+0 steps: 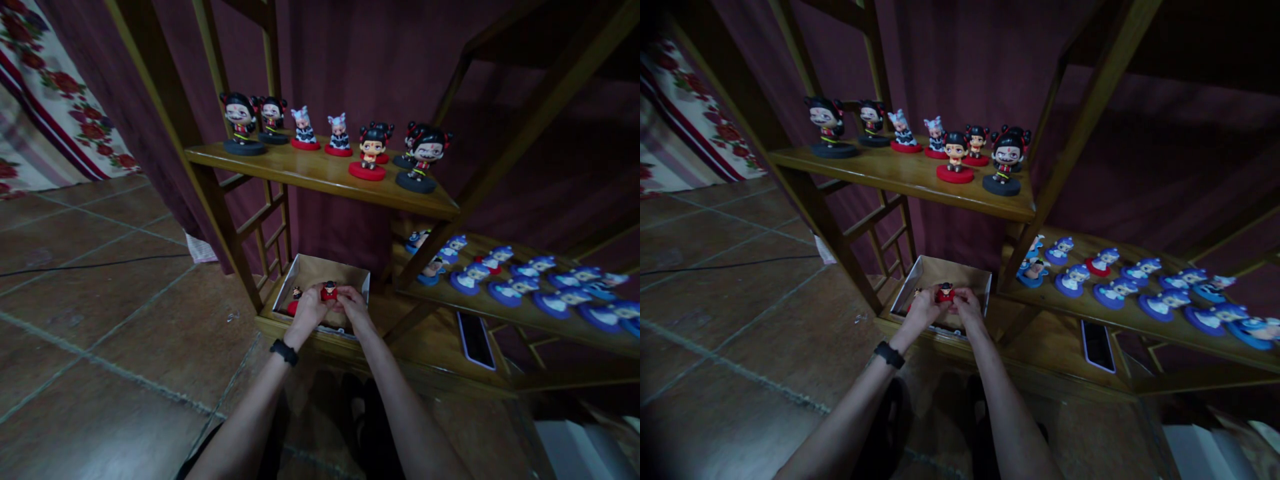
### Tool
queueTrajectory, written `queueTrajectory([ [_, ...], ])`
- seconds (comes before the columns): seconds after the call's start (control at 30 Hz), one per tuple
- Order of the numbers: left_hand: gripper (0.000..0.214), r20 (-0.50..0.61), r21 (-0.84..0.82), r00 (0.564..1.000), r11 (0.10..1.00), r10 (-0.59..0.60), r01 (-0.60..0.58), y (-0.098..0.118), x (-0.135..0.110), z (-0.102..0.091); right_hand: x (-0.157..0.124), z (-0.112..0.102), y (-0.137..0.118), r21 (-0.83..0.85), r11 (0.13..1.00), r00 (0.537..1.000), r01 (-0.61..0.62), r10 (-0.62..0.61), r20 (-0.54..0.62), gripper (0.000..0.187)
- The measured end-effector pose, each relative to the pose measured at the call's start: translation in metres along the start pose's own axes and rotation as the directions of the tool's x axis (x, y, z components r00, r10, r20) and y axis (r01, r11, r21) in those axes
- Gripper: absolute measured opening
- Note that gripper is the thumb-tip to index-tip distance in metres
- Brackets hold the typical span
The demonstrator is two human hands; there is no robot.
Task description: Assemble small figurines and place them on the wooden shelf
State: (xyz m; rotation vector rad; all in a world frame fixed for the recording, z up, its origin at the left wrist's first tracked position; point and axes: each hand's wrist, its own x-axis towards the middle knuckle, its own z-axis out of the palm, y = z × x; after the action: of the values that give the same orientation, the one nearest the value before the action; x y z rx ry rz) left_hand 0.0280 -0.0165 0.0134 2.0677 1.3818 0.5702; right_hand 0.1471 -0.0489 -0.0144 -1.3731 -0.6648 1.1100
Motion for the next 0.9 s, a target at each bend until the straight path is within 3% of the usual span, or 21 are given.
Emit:
queueTrajectory([
  [0.9,0.04,0.029,0.035,1.0,0.999,-0.003,0.002,-0.0004,-0.0001,-0.0012,-0.0043,-0.0011,-0.0048,-0.017,1.0,1.0,0.011,-0.011,0.008,0.018],
])
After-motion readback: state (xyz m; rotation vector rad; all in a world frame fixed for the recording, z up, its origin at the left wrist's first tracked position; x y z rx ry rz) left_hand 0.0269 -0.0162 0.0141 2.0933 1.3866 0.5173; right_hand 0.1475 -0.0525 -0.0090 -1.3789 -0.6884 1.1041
